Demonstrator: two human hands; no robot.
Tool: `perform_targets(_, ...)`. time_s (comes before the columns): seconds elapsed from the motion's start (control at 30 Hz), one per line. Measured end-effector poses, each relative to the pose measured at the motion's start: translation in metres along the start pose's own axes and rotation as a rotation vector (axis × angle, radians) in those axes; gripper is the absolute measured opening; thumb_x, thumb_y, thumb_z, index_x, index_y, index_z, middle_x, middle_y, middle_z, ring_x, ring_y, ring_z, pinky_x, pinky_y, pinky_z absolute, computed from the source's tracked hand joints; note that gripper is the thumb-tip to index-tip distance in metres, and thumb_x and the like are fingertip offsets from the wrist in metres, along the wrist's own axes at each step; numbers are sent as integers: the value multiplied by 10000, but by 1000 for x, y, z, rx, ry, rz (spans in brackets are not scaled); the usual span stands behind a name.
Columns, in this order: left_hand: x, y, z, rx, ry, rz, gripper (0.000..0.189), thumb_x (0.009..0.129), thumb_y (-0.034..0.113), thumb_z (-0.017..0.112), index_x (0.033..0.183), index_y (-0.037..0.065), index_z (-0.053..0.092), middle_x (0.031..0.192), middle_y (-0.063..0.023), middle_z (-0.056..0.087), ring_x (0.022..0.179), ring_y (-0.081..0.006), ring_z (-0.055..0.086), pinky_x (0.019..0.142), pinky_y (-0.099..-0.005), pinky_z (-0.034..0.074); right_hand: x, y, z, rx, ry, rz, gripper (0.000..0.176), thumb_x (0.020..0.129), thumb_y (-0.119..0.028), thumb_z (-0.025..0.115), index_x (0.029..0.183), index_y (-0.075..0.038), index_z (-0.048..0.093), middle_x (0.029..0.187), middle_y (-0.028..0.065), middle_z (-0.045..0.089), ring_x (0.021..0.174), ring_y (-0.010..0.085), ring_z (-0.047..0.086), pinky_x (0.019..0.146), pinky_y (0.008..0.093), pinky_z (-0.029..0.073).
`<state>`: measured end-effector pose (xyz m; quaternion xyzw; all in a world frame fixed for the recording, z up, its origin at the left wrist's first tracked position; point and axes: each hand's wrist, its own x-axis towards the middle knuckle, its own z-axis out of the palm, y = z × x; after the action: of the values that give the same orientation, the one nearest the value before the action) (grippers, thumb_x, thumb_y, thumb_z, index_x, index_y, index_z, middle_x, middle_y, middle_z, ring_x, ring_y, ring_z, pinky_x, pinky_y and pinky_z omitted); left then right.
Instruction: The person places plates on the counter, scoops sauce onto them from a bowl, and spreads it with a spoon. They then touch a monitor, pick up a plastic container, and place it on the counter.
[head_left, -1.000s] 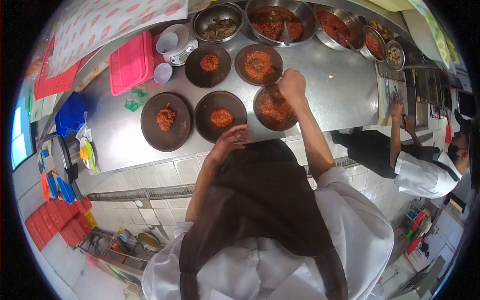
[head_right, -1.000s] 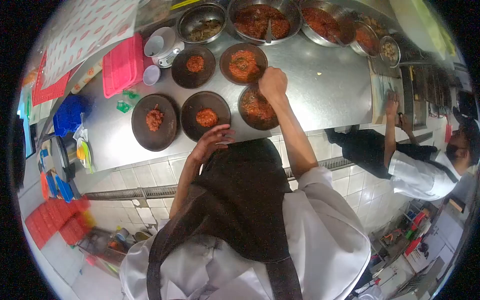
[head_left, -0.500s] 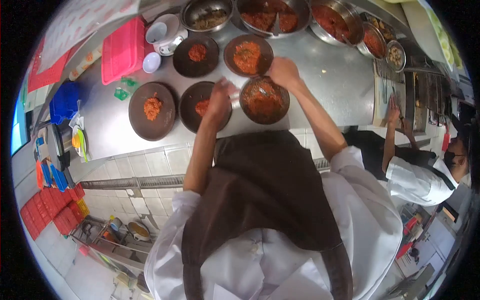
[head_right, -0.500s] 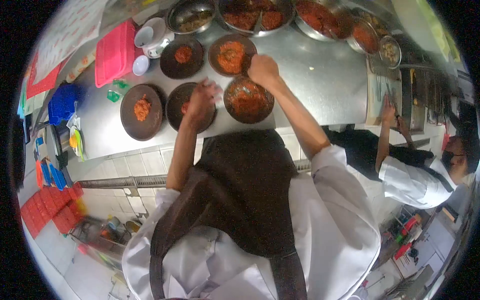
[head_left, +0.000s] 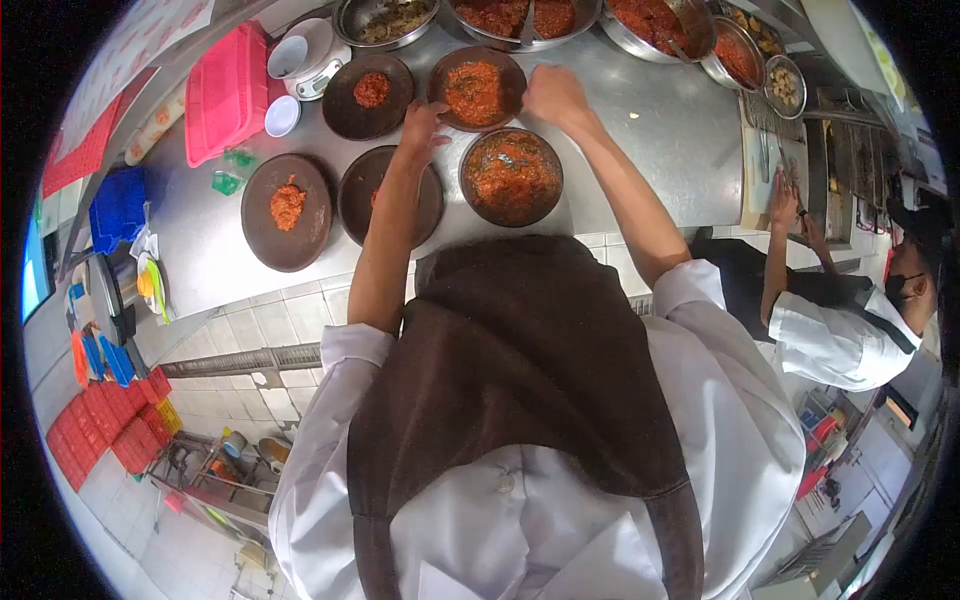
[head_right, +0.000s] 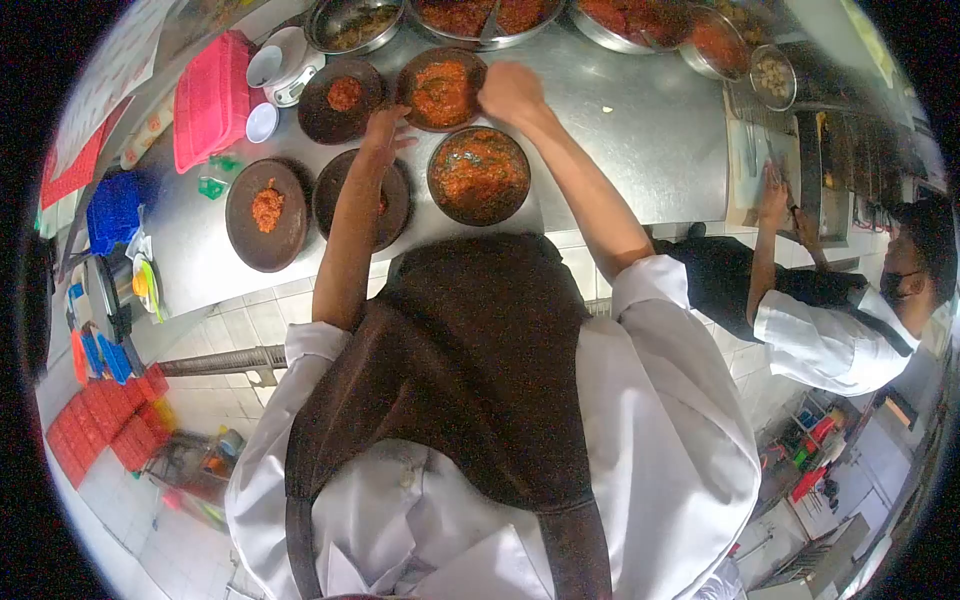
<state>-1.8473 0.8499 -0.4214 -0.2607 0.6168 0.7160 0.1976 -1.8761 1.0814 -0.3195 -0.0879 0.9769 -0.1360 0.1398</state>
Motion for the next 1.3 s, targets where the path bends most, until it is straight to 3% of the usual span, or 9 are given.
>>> perform_targets(0.13, -9, 5, -3, -109, -112, -20, 497, 805, 285, 543, 1219, 19, 474, 1208, -137, 471, 986, -319, 528, 629, -408, 506, -3, -7, -10, -57, -30, 142, 238, 760, -152, 561, 848, 24, 696, 919, 248, 665, 890, 385, 650, 796, 438, 520)
perform_targets(0.37, -17, 12, 0, -218, -146, -42, 409, 814, 308, 533, 1145, 68, 519, 1275, -146, 430, 909, -389, 590, 586, -442, 519, 10, -10, 1, -125, 26, 36, 242, 763, -146, 549, 846, 30, 693, 919, 246, 663, 893, 379, 651, 798, 439, 519)
perform_targets(0.43, -24, 17, 0, -156, -182, -58, 611, 801, 362, 584, 1278, 27, 398, 1313, -179, 395, 1009, -403, 568, 779, -502, 504, 14, -8, -5, -120, 129, 82, 231, 754, -138, 557, 836, 33, 690, 915, 244, 663, 889, 376, 651, 792, 441, 520)
perform_targets(0.67, 10, 4, -1, -132, -57, -84, 723, 760, 265, 603, 1394, 74, 314, 1399, -149, 362, 1180, -417, 447, 897, -557, 410, 8, 4, 12, -153, 136, 12, 200, 742, -141, 590, 786, 31, 683, 858, 244, 663, 843, 382, 654, 773, 440, 524)
perform_targets(0.77, 9, 14, 0, -66, -11, -56, 761, 748, 243, 608, 1424, 82, 297, 1418, -138, 356, 1299, -357, 343, 949, -572, 352, 17, 12, 24, -117, 245, 0, 190, 744, -139, 597, 769, 29, 681, 836, 251, 659, 832, 391, 652, 764, 443, 524)
perform_targets(0.97, 16, 31, -6, -15, -35, 29, 790, 737, 200, 608, 1453, 96, 289, 1492, -95, 298, 1359, -298, 279, 999, -531, 312, 5, 10, 20, -35, 265, 55, 171, 719, -104, 603, 765, 42, 679, 798, 259, 651, 794, 399, 652, 742, 451, 525)
perform_targets(1.07, 7, 33, -2, 36, -41, 65, 803, 739, 172, 605, 1463, 86, 268, 1503, -98, 282, 1363, -278, 276, 1051, -445, 271, 20, 10, 39, -36, 288, 49, 167, 703, -89, 599, 767, 41, 681, 794, 258, 650, 770, 404, 651, 736, 456, 525)
perform_targets(1.13, 12, 27, -1, -19, -28, 154, 793, 738, 145, 604, 1449, 28, 274, 1497, -114, 292, 1370, -247, 276, 1083, -343, 222, 38, 16, 61, -33, 347, -103, 177, 693, -66, 581, 799, 25, 688, 800, 260, 649, 757, 398, 652, 725, 458, 526)
perform_targets(1.3, -7, 41, 3, -67, -44, 130, 777, 736, 113, 593, 1429, -36, 273, 1493, -132, 299, 1381, -227, 263, 1083, -272, 201, 13, 35, 38, -33, 400, -122, 264, 677, -39, 574, 909, -22, 699, 797, 247, 653, 748, 380, 653, 715, 448, 527)
